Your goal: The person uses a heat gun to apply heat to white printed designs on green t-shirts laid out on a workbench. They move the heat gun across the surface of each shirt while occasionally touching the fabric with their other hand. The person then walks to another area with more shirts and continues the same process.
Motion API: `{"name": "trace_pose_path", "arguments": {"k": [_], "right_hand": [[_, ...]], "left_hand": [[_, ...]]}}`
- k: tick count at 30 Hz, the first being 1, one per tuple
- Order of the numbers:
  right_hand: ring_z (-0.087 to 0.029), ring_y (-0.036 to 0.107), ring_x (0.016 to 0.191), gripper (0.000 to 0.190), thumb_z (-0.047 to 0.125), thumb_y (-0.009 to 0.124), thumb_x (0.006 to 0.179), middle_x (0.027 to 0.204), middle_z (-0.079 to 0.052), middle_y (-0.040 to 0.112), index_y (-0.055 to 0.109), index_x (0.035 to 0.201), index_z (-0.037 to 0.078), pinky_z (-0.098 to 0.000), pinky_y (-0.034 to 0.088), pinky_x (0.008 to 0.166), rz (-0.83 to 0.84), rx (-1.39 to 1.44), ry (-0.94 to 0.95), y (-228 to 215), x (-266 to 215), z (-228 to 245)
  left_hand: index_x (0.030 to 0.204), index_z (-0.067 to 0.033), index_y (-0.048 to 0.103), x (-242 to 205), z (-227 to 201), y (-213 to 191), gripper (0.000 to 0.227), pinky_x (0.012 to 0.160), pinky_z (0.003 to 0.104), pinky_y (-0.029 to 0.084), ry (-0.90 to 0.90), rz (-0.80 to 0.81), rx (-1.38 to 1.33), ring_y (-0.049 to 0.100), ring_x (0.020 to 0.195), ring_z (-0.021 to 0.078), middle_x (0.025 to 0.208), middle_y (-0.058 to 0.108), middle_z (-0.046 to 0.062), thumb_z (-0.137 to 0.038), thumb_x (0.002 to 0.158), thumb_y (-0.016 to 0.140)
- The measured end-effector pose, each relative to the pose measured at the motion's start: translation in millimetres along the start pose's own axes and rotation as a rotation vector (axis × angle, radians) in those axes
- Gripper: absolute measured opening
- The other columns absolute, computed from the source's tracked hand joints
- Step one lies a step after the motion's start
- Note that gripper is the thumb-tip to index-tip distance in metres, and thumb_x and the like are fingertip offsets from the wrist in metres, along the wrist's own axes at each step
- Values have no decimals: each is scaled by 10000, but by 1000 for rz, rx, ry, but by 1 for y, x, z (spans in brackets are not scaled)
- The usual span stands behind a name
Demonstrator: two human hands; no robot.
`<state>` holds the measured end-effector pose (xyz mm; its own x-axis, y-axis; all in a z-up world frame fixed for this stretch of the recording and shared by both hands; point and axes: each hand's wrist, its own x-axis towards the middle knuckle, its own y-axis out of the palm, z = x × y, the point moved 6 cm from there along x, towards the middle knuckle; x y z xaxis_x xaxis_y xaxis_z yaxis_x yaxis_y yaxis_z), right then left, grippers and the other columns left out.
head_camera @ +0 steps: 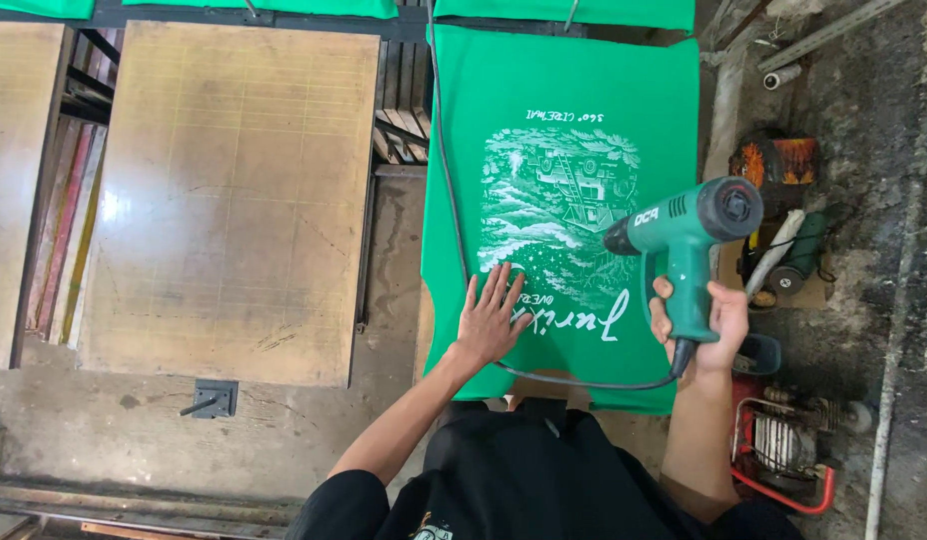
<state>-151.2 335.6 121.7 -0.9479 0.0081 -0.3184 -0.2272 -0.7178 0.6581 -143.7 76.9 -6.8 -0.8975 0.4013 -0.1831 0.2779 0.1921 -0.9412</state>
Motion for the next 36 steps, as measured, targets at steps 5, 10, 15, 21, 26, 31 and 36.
{"name": "trace_pose_path", "arguments": {"k": [5, 10, 15, 21, 26, 31, 36], "right_hand": [[-235, 523, 466, 406, 461, 546, 895, 912, -126, 521, 528, 1061, 90, -340, 452, 379, 34, -4, -5, -5, 25, 4], [-219, 521, 493, 387, 449, 539, 907, 906, -113, 499, 519, 1101, 114, -315, 461, 396, 164, 52, 63, 26, 43, 4], [-223, 509, 486, 436, 428, 549, 900, 898, -122, 491, 525, 1162, 81, -312, 461, 394, 296, 155, 168, 54, 69, -15], [-232, 508, 474, 365, 439, 537, 904, 874, -130, 509, 556, 1156, 176, -330, 474, 373, 327, 64, 116, 75, 108, -35], [-236, 517, 457, 375, 388, 582, 882, 869, -132, 513, 543, 1209, 209, -325, 476, 361, 319, 36, 53, 86, 117, -26], [-229, 525, 455, 368, 270, 578, 857, 872, -124, 497, 550, 1211, 172, -319, 479, 355, 297, 5, 14, 65, 91, -4], [-203, 510, 474, 369, 199, 590, 862, 891, -86, 452, 494, 1200, 84, -327, 466, 390, 293, -42, -37, 48, 47, 37]], "left_hand": [[1637, -202, 211, 2, -1, 2, 752, 1275, 557, 5, -39, -1, 23, 110, 1595, 238, 1721, 148, 104, -635, 1031, 314], [1640, -192, 209, 1, 1, -2, 777, 1282, 525, 22, -77, -41, 12, 124, 1592, 219, 1728, 129, 79, -644, 1020, 336], [1641, -183, 199, -7, 9, -9, 833, 1290, 510, 50, -133, -75, 25, 126, 1591, 229, 1730, 117, 78, -669, 989, 376], [1640, -198, 190, -23, 34, -30, 1060, 1268, 591, 33, -246, 43, 65, 26, 1596, 295, 1727, 21, 144, -698, 821, 640], [1621, -183, 254, -22, 57, -36, 1114, 1253, 629, 10, -285, 95, -5, -11, 1597, 325, 1723, -25, 171, -677, 747, 736], [1656, -272, 116, -11, 72, -32, 1099, 1173, 665, 235, -430, 34, -121, 50, 1535, 524, 1635, -14, 379, -323, 806, 811], [1607, -395, 228, 6, 76, -37, 1039, 1000, 586, 516, -471, 55, -288, 589, 1243, 537, 1541, 174, 463, 30, 771, 675]]}}
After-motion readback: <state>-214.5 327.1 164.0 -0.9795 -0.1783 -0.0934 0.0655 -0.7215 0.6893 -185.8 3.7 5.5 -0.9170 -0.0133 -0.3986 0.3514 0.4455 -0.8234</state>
